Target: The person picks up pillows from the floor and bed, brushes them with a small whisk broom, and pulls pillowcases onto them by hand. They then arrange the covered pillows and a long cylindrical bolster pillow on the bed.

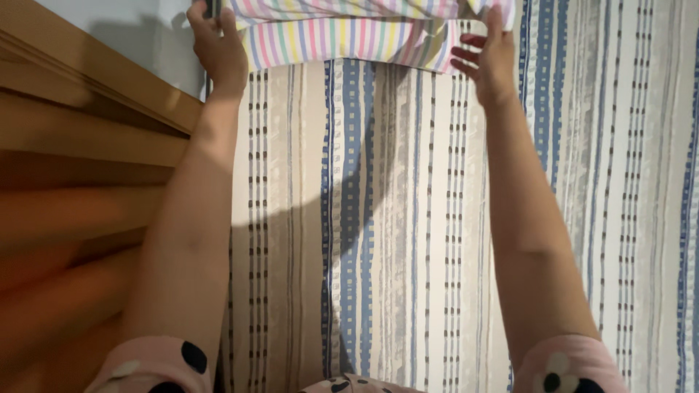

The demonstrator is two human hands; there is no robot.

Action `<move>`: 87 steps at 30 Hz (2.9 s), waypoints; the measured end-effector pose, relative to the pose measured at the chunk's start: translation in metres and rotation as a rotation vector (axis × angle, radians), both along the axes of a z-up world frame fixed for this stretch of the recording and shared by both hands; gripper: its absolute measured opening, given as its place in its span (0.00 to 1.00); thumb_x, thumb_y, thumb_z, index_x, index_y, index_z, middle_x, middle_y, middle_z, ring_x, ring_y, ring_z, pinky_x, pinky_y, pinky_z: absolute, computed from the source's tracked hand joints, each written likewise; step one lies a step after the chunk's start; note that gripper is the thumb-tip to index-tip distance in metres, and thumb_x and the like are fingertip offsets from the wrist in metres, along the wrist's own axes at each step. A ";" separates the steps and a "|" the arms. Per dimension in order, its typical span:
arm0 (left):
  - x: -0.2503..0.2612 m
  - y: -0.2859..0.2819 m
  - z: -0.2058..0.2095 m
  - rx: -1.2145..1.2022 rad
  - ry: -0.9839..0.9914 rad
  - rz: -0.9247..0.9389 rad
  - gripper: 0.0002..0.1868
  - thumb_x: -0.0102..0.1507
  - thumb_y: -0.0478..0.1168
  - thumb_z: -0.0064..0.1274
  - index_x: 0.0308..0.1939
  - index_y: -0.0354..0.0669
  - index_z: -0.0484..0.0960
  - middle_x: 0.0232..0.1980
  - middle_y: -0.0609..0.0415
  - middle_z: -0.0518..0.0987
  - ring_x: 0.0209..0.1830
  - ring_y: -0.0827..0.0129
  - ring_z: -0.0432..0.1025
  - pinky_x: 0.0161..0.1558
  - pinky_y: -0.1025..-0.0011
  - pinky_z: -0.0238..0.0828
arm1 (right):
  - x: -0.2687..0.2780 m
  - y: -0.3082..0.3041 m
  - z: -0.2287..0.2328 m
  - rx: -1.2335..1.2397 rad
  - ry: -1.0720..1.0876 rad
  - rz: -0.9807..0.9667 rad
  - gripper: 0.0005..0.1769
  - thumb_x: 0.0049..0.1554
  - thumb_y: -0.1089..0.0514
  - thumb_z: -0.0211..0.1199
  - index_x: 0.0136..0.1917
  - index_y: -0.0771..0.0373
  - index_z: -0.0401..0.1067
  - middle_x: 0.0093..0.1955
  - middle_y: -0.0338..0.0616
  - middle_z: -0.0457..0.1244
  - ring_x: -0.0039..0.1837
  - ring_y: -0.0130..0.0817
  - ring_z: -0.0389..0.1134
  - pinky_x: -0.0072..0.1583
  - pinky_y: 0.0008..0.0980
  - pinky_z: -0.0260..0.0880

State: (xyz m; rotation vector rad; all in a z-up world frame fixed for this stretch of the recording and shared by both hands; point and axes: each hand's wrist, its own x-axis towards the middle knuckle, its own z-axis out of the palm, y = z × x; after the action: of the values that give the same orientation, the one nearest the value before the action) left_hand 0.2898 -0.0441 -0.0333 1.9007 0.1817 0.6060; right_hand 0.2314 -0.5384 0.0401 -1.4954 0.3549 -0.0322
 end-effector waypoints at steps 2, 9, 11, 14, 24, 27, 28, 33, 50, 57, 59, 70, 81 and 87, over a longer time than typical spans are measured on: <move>-0.024 -0.003 -0.005 0.087 0.120 0.064 0.27 0.74 0.47 0.52 0.70 0.38 0.60 0.54 0.46 0.79 0.51 0.60 0.79 0.49 0.65 0.76 | -0.019 0.011 -0.021 -0.031 0.019 -0.021 0.41 0.62 0.30 0.49 0.73 0.62 0.48 0.56 0.53 0.66 0.52 0.42 0.74 0.53 0.42 0.83; -0.248 -0.052 -0.047 0.229 0.531 -0.128 0.29 0.66 0.37 0.56 0.70 0.44 0.64 0.54 0.48 0.77 0.48 0.61 0.75 0.46 0.58 0.77 | -0.228 0.088 -0.141 -0.003 0.086 0.071 0.18 0.69 0.45 0.54 0.53 0.62 0.73 0.40 0.44 0.67 0.38 0.29 0.68 0.40 0.29 0.72; -0.311 -0.060 -0.054 0.242 0.442 -0.262 0.29 0.65 0.37 0.56 0.69 0.39 0.67 0.61 0.44 0.75 0.55 0.59 0.74 0.52 0.59 0.77 | -0.291 0.100 -0.161 -0.046 0.284 0.020 0.18 0.64 0.46 0.57 0.56 0.63 0.73 0.48 0.43 0.71 0.43 0.29 0.72 0.46 0.29 0.78; -0.392 -0.063 -0.048 0.483 0.483 -0.328 0.26 0.63 0.37 0.55 0.65 0.38 0.71 0.60 0.42 0.75 0.62 0.52 0.69 0.63 0.52 0.66 | -0.362 0.105 -0.175 0.086 0.346 -0.086 0.19 0.63 0.49 0.60 0.58 0.67 0.75 0.44 0.48 0.71 0.43 0.34 0.74 0.48 0.32 0.78; -0.520 -0.060 -0.026 0.543 0.640 -0.568 0.26 0.58 0.40 0.58 0.60 0.40 0.73 0.63 0.45 0.71 0.59 0.48 0.70 0.58 0.54 0.68 | -0.469 0.106 -0.172 0.070 0.548 -0.040 0.12 0.61 0.58 0.58 0.55 0.67 0.73 0.41 0.46 0.69 0.40 0.31 0.71 0.41 0.31 0.72; -0.534 -0.070 -0.017 0.552 0.788 -0.589 0.26 0.60 0.41 0.58 0.62 0.42 0.72 0.63 0.48 0.71 0.59 0.53 0.72 0.57 0.57 0.70 | -0.484 0.102 -0.154 0.108 0.500 -0.069 0.12 0.61 0.57 0.58 0.55 0.65 0.72 0.43 0.46 0.69 0.41 0.31 0.71 0.42 0.30 0.73; -0.540 -0.072 -0.013 0.535 0.803 -0.601 0.26 0.61 0.41 0.58 0.63 0.42 0.72 0.64 0.48 0.72 0.58 0.55 0.73 0.57 0.58 0.71 | -0.490 0.102 -0.148 0.126 0.494 -0.079 0.13 0.61 0.56 0.59 0.55 0.66 0.73 0.43 0.47 0.68 0.41 0.31 0.70 0.42 0.30 0.73; -0.572 -0.087 0.004 0.556 0.885 -0.653 0.27 0.63 0.45 0.58 0.64 0.45 0.71 0.64 0.48 0.71 0.60 0.52 0.71 0.58 0.56 0.69 | -0.537 0.093 -0.116 0.121 0.466 -0.129 0.15 0.63 0.53 0.59 0.56 0.65 0.73 0.46 0.46 0.69 0.44 0.32 0.71 0.45 0.31 0.73; -0.657 -0.172 -0.016 0.646 0.481 -0.994 0.23 0.59 0.45 0.61 0.57 0.47 0.76 0.62 0.48 0.70 0.63 0.50 0.68 0.60 0.56 0.68 | -0.791 -0.001 -0.103 0.196 0.457 -0.564 0.13 0.62 0.53 0.59 0.56 0.62 0.72 0.47 0.45 0.69 0.45 0.34 0.72 0.46 0.32 0.74; -0.702 -0.234 0.005 0.749 0.480 -1.107 0.23 0.58 0.45 0.63 0.55 0.46 0.78 0.62 0.47 0.71 0.61 0.46 0.67 0.59 0.53 0.66 | -0.869 -0.039 -0.104 0.262 0.405 -0.686 0.13 0.61 0.52 0.60 0.56 0.60 0.72 0.47 0.42 0.69 0.45 0.31 0.72 0.46 0.31 0.74; -0.714 -0.258 0.010 0.858 0.482 -1.109 0.23 0.58 0.47 0.63 0.56 0.48 0.78 0.62 0.48 0.72 0.58 0.46 0.69 0.60 0.53 0.66 | -0.890 -0.055 -0.106 0.278 0.399 -0.730 0.13 0.62 0.52 0.60 0.55 0.60 0.72 0.46 0.42 0.69 0.44 0.31 0.72 0.45 0.30 0.74; -0.857 -0.441 0.036 0.764 0.531 -1.410 0.22 0.61 0.46 0.58 0.57 0.44 0.76 0.63 0.47 0.70 0.55 0.50 0.72 0.56 0.54 0.68 | -1.087 -0.164 -0.104 0.327 0.336 -0.984 0.11 0.63 0.53 0.59 0.55 0.61 0.73 0.43 0.43 0.69 0.40 0.30 0.71 0.41 0.29 0.72; -0.996 -0.588 0.030 0.798 0.234 -1.794 0.20 0.61 0.44 0.60 0.54 0.42 0.77 0.59 0.43 0.73 0.59 0.44 0.69 0.57 0.53 0.68 | -1.300 -0.159 -0.119 0.409 0.254 -1.387 0.09 0.63 0.61 0.56 0.55 0.65 0.72 0.43 0.45 0.69 0.39 0.29 0.69 0.39 0.28 0.71; -1.057 -0.650 0.030 0.833 0.126 -2.003 0.20 0.59 0.43 0.61 0.53 0.43 0.78 0.60 0.43 0.73 0.60 0.44 0.70 0.57 0.53 0.69 | -1.366 -0.125 -0.128 0.474 0.384 -1.595 0.11 0.63 0.58 0.55 0.57 0.62 0.73 0.46 0.44 0.69 0.41 0.28 0.71 0.41 0.27 0.72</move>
State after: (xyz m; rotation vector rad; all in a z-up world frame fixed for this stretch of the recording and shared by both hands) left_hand -0.7675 -0.6943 -0.0038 1.7781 -1.9039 -0.9474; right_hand -1.1347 -0.6637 -0.0879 -0.4295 1.6538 -0.8608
